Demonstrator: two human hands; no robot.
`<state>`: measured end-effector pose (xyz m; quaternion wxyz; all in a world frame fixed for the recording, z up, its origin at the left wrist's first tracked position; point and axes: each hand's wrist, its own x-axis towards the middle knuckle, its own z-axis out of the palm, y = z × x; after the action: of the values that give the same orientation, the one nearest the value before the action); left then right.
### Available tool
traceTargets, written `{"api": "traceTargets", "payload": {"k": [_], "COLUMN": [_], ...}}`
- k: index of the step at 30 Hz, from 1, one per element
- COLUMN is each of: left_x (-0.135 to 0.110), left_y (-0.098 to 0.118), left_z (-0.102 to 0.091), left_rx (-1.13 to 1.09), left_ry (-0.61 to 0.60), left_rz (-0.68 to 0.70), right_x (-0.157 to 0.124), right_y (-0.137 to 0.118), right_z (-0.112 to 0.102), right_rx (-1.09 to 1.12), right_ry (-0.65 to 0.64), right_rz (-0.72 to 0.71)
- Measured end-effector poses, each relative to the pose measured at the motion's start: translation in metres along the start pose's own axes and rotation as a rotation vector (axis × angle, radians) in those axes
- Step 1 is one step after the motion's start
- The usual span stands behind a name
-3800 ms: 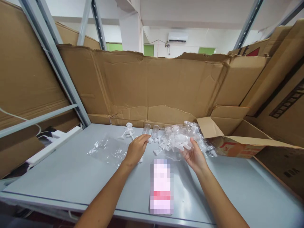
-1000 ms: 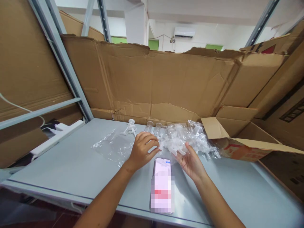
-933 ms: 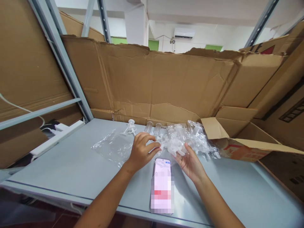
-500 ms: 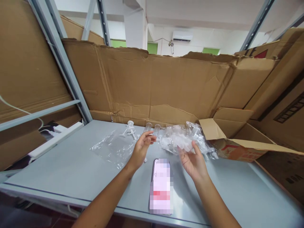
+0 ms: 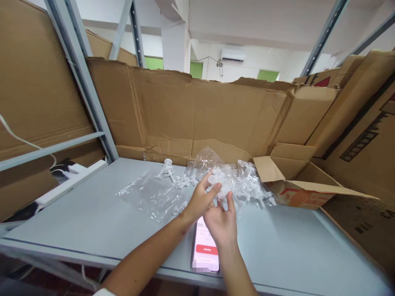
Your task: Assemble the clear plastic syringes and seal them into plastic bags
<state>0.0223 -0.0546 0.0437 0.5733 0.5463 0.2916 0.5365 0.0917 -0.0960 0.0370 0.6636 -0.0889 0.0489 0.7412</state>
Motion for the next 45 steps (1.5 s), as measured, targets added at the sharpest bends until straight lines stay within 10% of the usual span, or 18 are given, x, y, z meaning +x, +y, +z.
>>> {"api": "traceTargets", "payload": {"k": [6, 12, 16, 21, 30, 45], "left_x": [0.015, 0.037, 0.03, 0.014, 0.019, 0.008], "left_y": [0.017, 0.037, 0.061, 0.078, 0.086, 0.069], "left_z": [-0.01, -0.042, -0.048, -0.019, -0.029, -0.039], "left_rx": [0.005, 0.31, 0.796, 1.154, 0.873, 0.317], "left_ry": [0.102, 0.074, -0.121, -0.278, -0.469, -0.346], "left_rz": [-0.008, 0.077, 0.132, 0.354, 0.333, 0.103], "right_x": [-0.004, -0.043, -0.044, -0.011, -0.015, -0.018], "right_y": [0.017, 0.005, -0.023, -0.043, -0.037, -0.028], "right_z": [0.0, -0.006, -0.008, -0.017, -0.019, -0.013], "right_rx": [-0.134, -0.921, -1.333, -1.185, -1.054, -1.237], "right_ry": [0.019, -0.282, -0.141, 0.096, -0.103, -0.161], "right_rz": [0.078, 0.157, -0.415, -0.888, -0.307, -0.275]}}
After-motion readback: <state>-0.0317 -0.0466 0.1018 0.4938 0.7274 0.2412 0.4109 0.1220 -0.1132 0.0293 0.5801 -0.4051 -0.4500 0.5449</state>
